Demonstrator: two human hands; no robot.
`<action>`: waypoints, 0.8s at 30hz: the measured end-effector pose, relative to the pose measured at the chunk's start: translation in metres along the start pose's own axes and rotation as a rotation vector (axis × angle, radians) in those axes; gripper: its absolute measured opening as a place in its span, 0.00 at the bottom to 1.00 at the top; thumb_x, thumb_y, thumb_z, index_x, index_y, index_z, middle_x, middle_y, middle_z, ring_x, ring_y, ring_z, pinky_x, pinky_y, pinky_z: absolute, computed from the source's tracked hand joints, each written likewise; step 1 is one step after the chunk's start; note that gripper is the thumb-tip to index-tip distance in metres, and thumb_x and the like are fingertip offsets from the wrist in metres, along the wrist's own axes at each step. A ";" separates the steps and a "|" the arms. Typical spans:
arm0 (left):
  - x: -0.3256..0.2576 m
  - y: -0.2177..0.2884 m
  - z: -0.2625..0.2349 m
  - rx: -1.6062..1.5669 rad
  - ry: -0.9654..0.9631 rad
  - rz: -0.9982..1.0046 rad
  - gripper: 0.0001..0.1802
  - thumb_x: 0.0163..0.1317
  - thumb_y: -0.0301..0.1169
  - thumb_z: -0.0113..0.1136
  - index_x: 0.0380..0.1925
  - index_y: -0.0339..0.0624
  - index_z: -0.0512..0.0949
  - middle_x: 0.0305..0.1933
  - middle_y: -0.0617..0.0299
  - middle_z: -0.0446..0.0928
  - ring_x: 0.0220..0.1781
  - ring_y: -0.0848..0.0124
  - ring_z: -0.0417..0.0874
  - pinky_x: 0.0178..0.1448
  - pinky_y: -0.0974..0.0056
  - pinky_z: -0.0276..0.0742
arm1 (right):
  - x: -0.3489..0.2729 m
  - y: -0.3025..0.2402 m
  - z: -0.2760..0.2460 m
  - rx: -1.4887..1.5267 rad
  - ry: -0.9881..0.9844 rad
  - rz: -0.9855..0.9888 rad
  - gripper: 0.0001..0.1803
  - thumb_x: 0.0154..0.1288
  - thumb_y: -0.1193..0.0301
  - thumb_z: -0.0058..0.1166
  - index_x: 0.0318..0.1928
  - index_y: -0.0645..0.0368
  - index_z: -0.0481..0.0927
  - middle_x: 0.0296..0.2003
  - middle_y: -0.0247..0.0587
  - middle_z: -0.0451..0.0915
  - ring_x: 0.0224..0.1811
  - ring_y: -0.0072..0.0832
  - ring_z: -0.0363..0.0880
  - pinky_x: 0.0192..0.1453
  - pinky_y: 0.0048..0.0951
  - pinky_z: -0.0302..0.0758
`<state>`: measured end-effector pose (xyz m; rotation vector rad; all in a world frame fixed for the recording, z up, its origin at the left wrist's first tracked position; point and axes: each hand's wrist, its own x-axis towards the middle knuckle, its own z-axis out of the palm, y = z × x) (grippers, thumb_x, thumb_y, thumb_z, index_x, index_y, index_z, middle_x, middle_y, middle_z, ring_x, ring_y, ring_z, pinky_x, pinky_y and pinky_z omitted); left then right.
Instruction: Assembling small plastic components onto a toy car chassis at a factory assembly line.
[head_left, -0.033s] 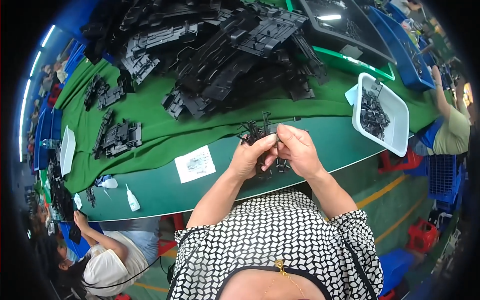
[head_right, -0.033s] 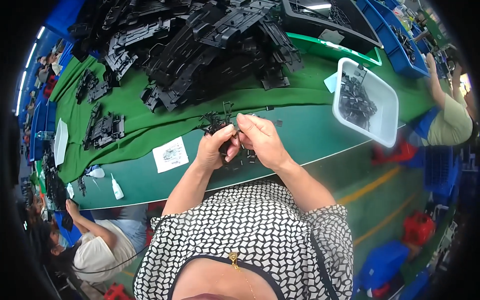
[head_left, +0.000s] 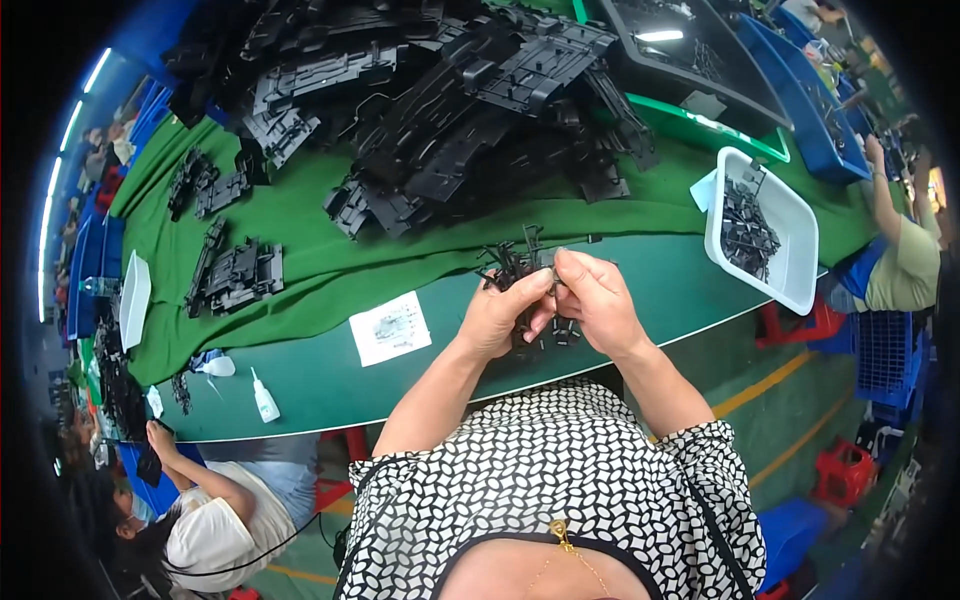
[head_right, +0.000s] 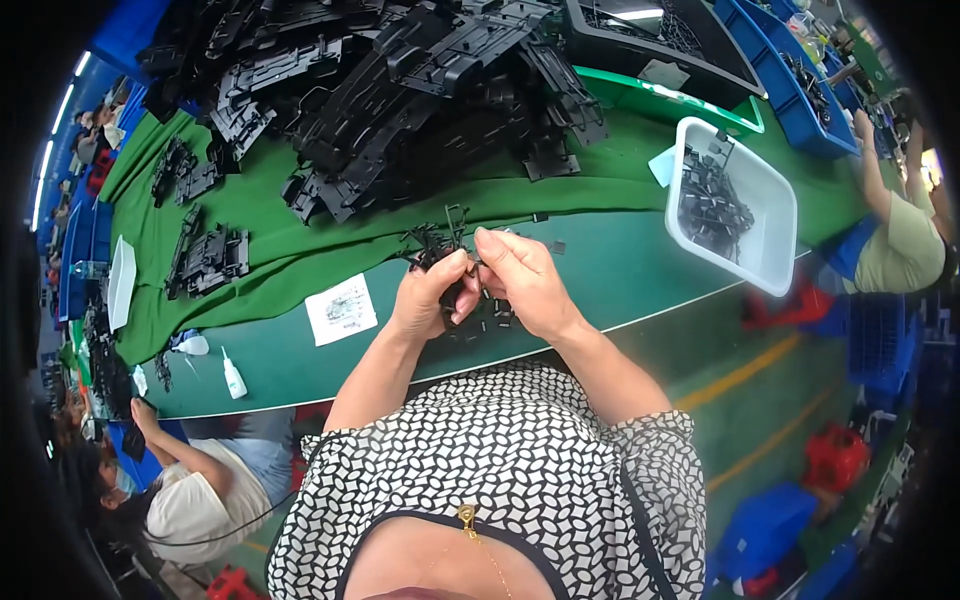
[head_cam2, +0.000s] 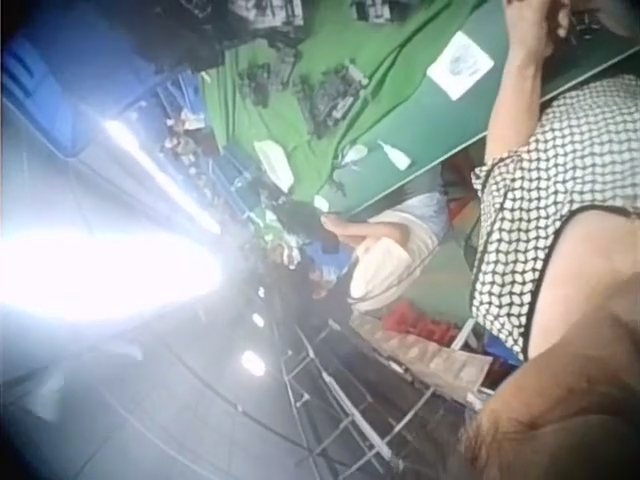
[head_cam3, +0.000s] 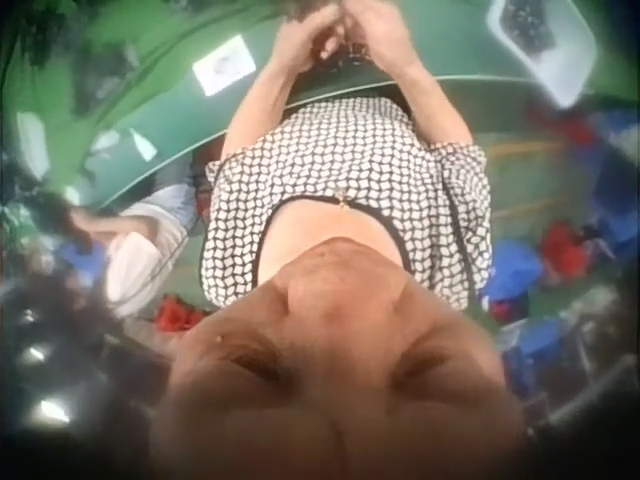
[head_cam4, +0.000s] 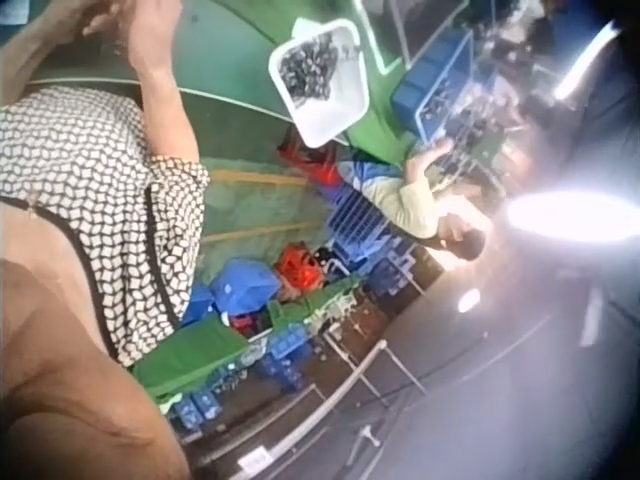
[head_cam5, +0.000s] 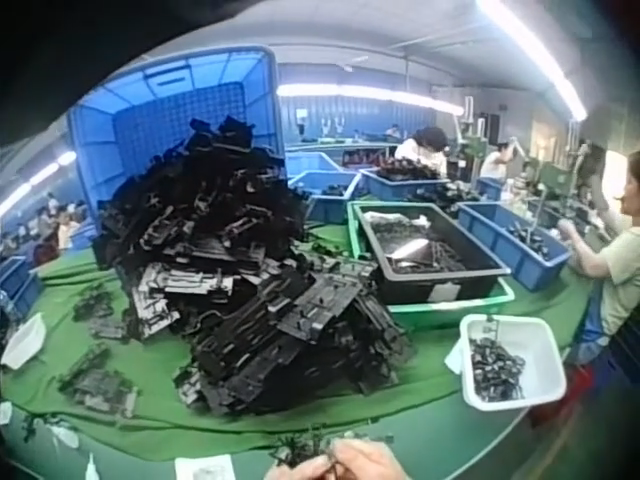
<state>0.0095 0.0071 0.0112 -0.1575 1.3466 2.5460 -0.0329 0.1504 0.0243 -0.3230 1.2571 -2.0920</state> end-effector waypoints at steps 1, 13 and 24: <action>0.000 -0.002 -0.002 -0.003 -0.028 0.015 0.15 0.60 0.39 0.55 0.22 0.38 0.73 0.14 0.62 0.68 0.12 0.75 0.66 0.15 0.72 0.60 | -0.003 -0.003 0.005 -0.011 0.016 -0.015 0.17 0.70 0.61 0.42 0.28 0.59 0.73 0.20 0.26 0.71 0.18 0.09 0.58 0.20 0.14 0.54; -0.003 -0.012 -0.020 -0.012 -0.478 0.035 0.09 0.51 0.31 0.60 0.19 0.39 0.72 0.12 0.66 0.67 0.11 0.80 0.66 0.14 0.73 0.60 | -0.007 0.000 -0.012 0.339 -0.077 0.038 0.20 0.71 0.60 0.39 0.21 0.54 0.66 0.14 0.23 0.58 0.15 0.13 0.50 0.19 0.17 0.50; 0.010 0.007 -0.016 -0.478 -0.065 0.241 0.15 0.62 0.37 0.44 0.18 0.43 0.67 0.11 0.66 0.62 0.11 0.77 0.58 0.16 0.72 0.53 | 0.011 0.002 -0.054 -0.253 0.514 -0.308 0.13 0.69 0.66 0.41 0.32 0.62 0.72 0.24 0.33 0.72 0.26 0.19 0.70 0.32 0.19 0.66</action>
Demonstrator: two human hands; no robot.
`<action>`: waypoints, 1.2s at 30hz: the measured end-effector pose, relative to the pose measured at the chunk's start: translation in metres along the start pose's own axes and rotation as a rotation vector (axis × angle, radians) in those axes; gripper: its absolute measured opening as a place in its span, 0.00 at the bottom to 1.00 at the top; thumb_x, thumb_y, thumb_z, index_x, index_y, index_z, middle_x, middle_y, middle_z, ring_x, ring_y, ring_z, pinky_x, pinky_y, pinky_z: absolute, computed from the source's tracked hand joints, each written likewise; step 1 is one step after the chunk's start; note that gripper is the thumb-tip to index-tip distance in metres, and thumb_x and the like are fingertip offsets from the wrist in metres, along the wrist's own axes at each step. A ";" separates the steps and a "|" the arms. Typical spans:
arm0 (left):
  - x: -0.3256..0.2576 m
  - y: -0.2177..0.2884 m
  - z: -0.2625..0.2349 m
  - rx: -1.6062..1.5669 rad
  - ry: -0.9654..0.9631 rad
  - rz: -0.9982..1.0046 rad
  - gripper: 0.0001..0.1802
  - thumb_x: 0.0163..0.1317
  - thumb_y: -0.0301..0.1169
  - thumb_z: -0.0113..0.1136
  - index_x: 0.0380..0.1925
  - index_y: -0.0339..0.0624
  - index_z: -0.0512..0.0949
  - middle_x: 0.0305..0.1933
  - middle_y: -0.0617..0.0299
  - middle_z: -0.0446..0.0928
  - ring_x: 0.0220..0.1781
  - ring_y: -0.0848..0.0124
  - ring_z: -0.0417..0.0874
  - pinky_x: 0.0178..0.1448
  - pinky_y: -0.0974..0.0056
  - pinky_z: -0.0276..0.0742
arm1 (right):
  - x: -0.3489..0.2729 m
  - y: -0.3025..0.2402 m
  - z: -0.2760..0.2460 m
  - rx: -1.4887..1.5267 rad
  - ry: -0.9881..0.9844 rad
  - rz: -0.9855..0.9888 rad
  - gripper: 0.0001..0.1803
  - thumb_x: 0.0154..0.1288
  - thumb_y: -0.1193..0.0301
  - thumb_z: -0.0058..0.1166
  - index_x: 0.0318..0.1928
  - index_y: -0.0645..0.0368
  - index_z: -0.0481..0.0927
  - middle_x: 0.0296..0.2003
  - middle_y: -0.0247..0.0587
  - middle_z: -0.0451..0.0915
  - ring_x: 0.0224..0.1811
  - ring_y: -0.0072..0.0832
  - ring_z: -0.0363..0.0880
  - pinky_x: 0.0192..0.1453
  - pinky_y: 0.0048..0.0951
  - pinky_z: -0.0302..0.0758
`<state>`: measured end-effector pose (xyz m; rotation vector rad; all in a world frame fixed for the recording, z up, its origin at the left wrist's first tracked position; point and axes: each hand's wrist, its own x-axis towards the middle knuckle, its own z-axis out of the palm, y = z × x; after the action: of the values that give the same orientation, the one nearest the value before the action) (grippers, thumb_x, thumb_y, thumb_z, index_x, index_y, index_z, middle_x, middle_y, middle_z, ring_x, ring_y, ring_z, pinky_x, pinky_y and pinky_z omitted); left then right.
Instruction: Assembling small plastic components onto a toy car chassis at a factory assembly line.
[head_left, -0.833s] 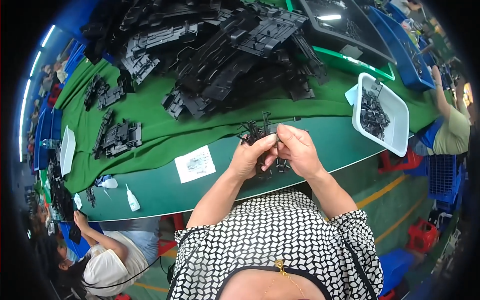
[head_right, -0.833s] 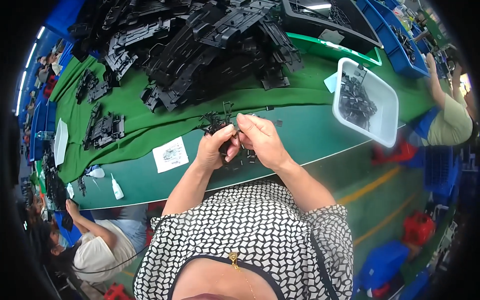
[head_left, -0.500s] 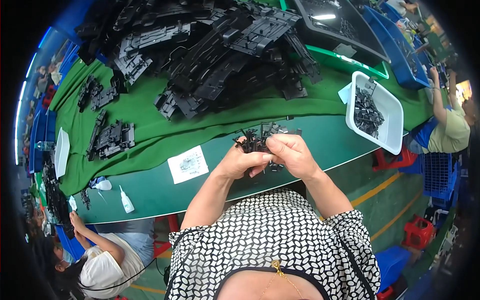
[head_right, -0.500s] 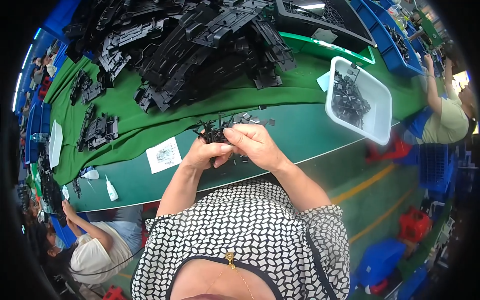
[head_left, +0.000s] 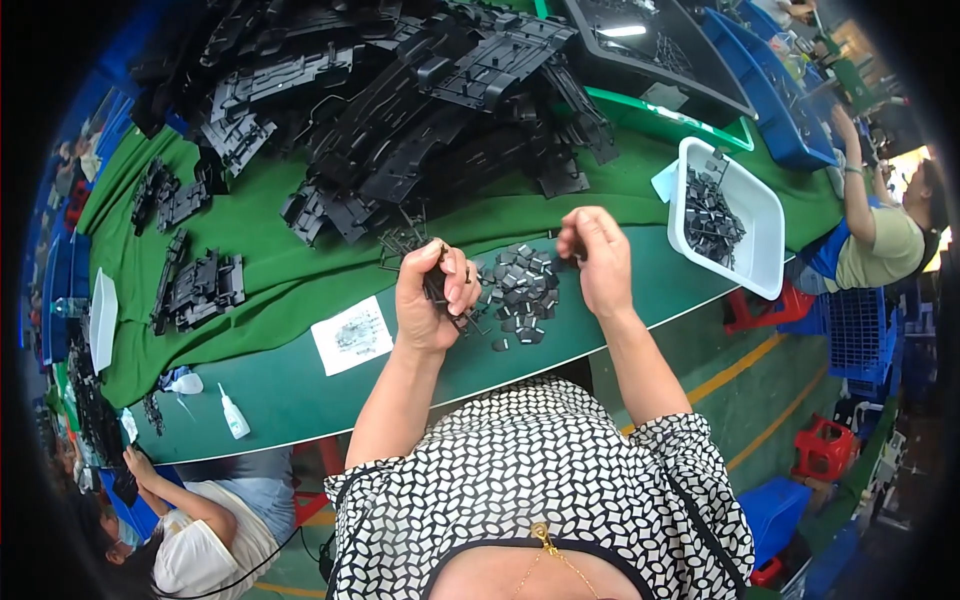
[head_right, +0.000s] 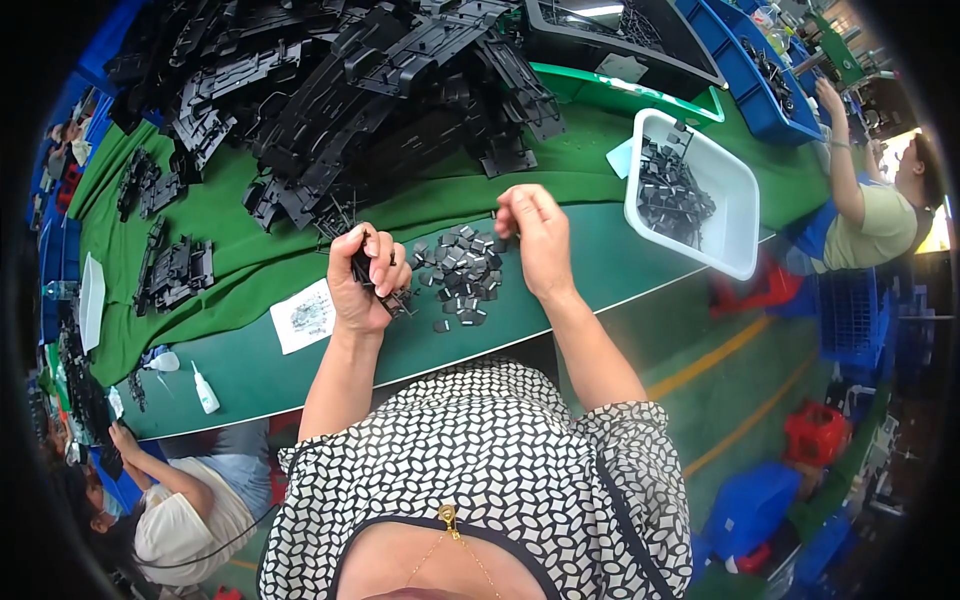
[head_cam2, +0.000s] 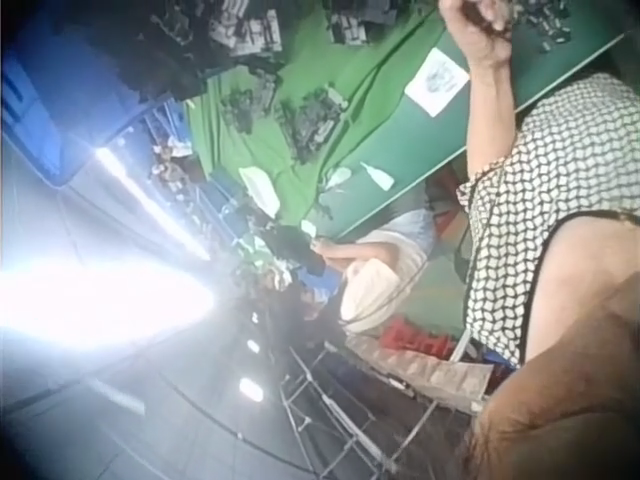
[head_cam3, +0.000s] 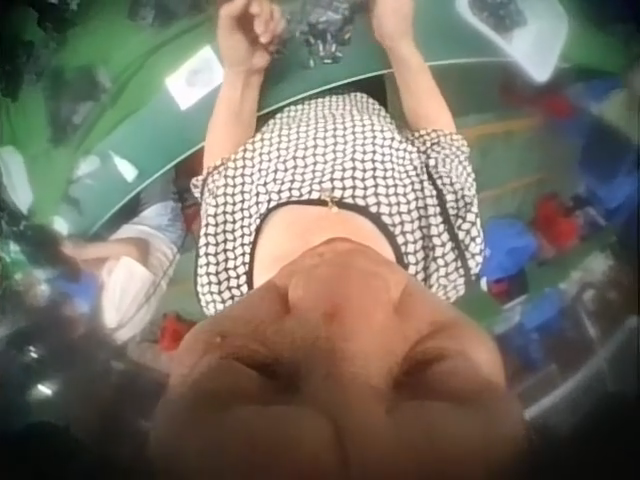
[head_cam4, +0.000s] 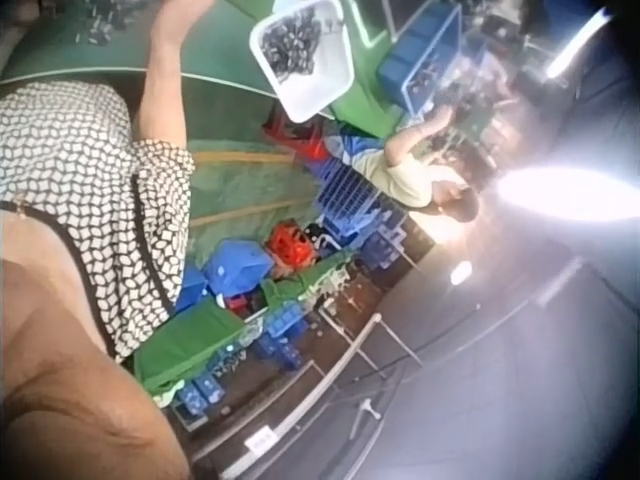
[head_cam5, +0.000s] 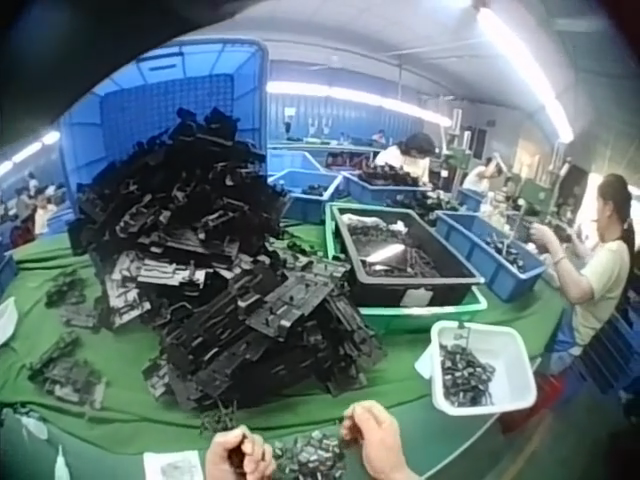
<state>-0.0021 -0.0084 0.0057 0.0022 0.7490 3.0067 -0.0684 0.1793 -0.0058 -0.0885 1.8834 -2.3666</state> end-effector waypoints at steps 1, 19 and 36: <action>-0.001 -0.001 0.001 0.049 0.029 0.026 0.16 0.62 0.37 0.44 0.18 0.43 0.67 0.10 0.66 0.61 0.10 0.77 0.58 0.15 0.73 0.52 | -0.002 0.003 0.000 -0.141 -0.044 -0.058 0.12 0.69 0.68 0.42 0.35 0.64 0.74 0.28 0.35 0.75 0.32 0.22 0.74 0.40 0.21 0.69; 0.001 -0.010 0.000 0.100 0.147 -0.043 0.15 0.62 0.38 0.48 0.31 0.36 0.76 0.26 0.60 0.75 0.25 0.74 0.72 0.32 0.70 0.67 | -0.024 -0.033 0.020 -0.630 -0.246 -0.378 0.11 0.66 0.72 0.44 0.42 0.66 0.75 0.41 0.42 0.76 0.43 0.28 0.74 0.49 0.24 0.68; -0.007 -0.026 -0.016 -0.080 0.142 -0.023 0.17 0.69 0.38 0.38 0.49 0.43 0.70 0.46 0.63 0.73 0.48 0.74 0.74 0.51 0.68 0.72 | -0.036 -0.013 0.087 -1.018 -0.445 -0.833 0.30 0.56 0.62 0.55 0.57 0.64 0.67 0.55 0.50 0.66 0.57 0.45 0.62 0.61 0.43 0.59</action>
<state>0.0059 0.0074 -0.0204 -0.2237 0.6332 3.0374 -0.0232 0.1030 0.0278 -1.5505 2.8403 -1.1238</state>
